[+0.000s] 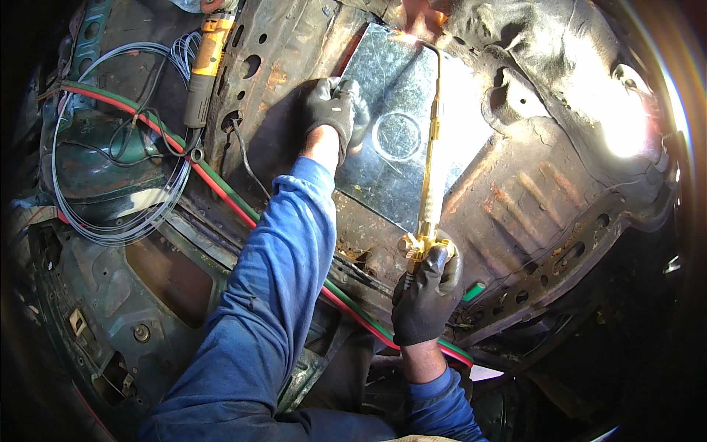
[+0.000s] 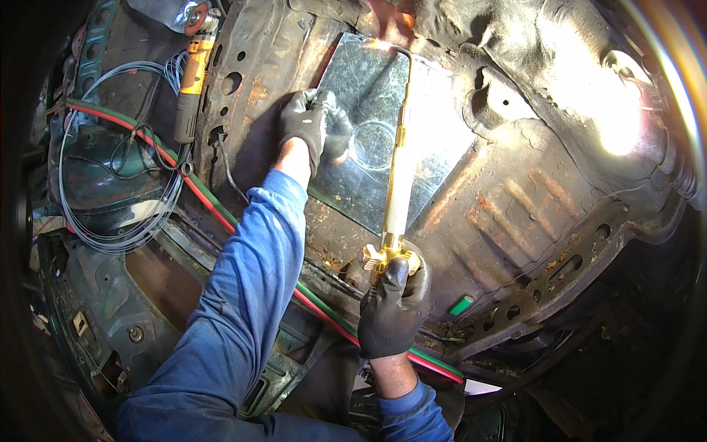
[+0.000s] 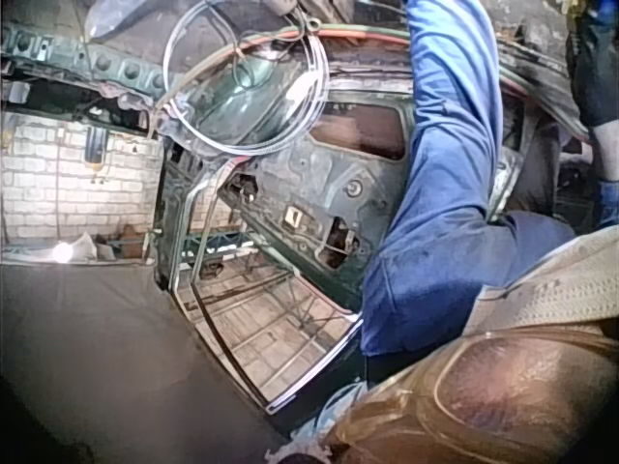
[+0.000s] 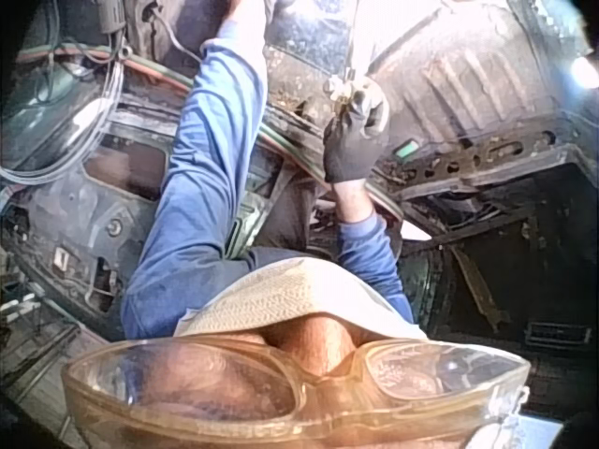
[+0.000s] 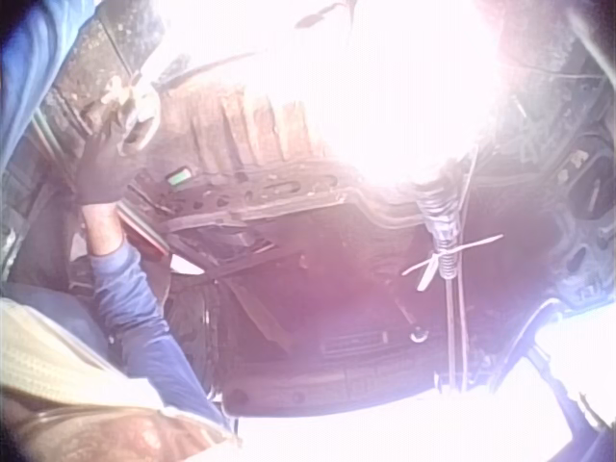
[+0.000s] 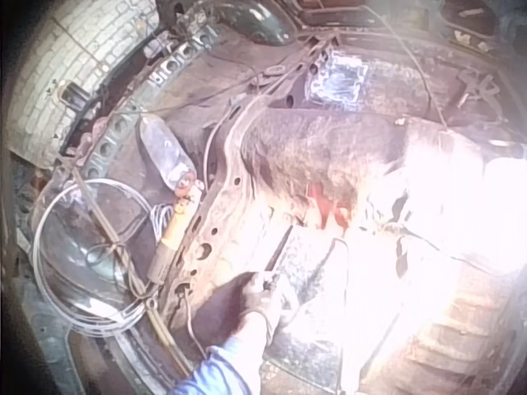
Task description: The person uses a handheld torch to heat a rectangular metal panel attached to a vehicle's underbody. They repeatedly apply the flame to the panel's surface and edges, then touch the panel with a gloved hand to check its temperature.
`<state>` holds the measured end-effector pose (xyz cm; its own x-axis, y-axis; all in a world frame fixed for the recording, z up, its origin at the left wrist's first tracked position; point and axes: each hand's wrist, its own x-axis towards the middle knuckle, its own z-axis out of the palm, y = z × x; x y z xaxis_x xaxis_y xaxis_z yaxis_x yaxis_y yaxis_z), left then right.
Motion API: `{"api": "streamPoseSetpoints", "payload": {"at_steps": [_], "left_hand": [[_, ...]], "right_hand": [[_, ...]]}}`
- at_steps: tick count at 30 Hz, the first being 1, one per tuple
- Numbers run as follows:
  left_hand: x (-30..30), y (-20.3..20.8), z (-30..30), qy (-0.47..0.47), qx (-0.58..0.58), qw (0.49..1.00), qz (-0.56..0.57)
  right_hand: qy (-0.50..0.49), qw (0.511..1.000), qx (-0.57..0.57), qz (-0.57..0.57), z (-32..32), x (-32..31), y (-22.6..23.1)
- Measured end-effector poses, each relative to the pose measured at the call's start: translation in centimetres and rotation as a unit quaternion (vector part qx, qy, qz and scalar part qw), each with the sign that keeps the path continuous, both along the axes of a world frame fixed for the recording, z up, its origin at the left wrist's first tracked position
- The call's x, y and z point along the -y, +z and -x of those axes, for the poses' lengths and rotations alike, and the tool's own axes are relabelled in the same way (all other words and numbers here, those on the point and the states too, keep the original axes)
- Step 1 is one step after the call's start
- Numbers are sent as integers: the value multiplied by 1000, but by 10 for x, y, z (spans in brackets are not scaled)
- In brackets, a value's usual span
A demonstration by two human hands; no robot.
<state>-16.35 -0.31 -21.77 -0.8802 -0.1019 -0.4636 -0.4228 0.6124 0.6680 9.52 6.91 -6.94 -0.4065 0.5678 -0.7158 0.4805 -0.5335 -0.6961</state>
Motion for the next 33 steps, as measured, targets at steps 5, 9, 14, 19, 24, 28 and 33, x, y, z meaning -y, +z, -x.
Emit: {"api": "streamPoseSetpoints", "payload": {"at_steps": [5, 9, 14, 19, 24, 28, 33], "left_hand": [[-4, 3, -2, 11, 18, 1000, -23], [5, -8, 2, -5, -13, 999, -33], [0, -4, 0, 11, 5, 999, -43], [0, -5, 1, 33, 15, 997, -75], [-2, 1, 1, 29, 26, 997, -60], [2, -6, 3, 24, 26, 998, -50], [2, -6, 2, 12, 17, 1000, -16]], "right_hand": [[-7, 1000, 12, 8, -2, 1, -3], [3, 1000, 22, 8, -3, 1, -2], [5, 1000, 0, -16, -3, 0, -4], [-8, 1000, 4, 7, -3, 0, -4], [-7, 1000, 13, 14, -3, -1, -3], [-1, 1000, 13, 11, -2, -2, -2], [-6, 999, 21, 33, -2, -3, 1]]}}
